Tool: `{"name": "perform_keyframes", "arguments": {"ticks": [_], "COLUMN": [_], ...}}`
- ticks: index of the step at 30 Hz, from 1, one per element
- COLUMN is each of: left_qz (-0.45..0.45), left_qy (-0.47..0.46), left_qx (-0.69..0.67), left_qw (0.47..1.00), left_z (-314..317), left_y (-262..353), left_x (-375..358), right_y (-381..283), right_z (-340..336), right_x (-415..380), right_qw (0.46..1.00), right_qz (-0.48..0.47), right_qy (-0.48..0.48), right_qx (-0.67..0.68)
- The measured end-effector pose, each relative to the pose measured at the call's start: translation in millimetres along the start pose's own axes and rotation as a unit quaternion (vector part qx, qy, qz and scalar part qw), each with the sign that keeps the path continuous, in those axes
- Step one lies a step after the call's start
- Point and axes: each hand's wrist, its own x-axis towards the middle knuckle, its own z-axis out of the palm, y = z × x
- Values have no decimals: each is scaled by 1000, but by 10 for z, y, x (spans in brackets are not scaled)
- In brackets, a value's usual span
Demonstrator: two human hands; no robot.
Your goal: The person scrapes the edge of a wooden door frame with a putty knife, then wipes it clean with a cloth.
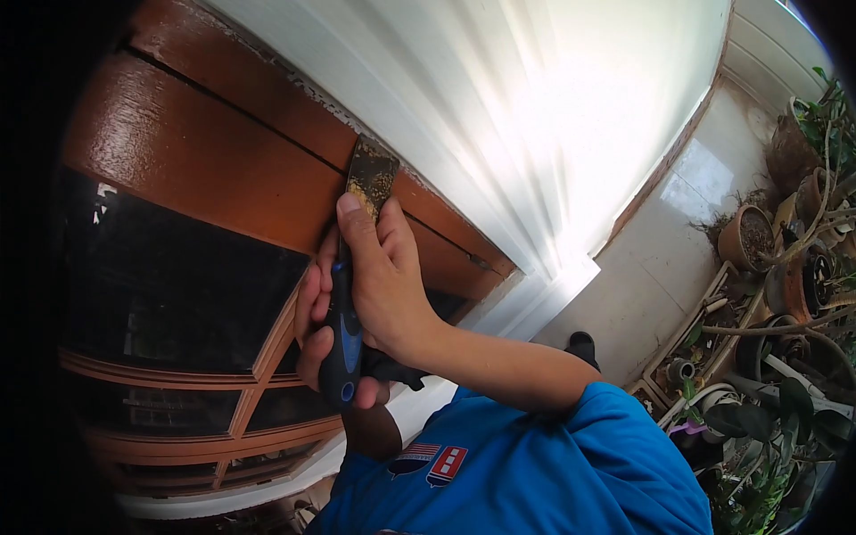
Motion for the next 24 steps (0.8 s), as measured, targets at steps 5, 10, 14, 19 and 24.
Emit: {"name": "perform_keyframes", "arguments": {"ticks": [5, 10, 14, 19, 24], "left_qz": [-3, -83, -41, -14, 0], "left_qy": [6, 19, 7, 3, 12], "left_qx": [11, 16, 25, 21, 44], "left_qw": [1000, 996, 999, 1000, 999], "left_z": [3, -17, -62, -24, -14], "left_y": [68, 303, 157, 121, 149], "left_x": [18, 251, 145, 290, 270], "right_y": [23, -2, 16, -52, -46], "right_z": [39, 159, 139, 158, 174], "right_x": [-49, -72, -42, 0, -20], "right_qw": [1000, 999, 999, 1000, 999], "right_qz": [-14, 25, -12, -6, -1], "right_qy": [3, 33, 9, -1, 17], "right_qx": [8, 33, 28, 31, 32]}}
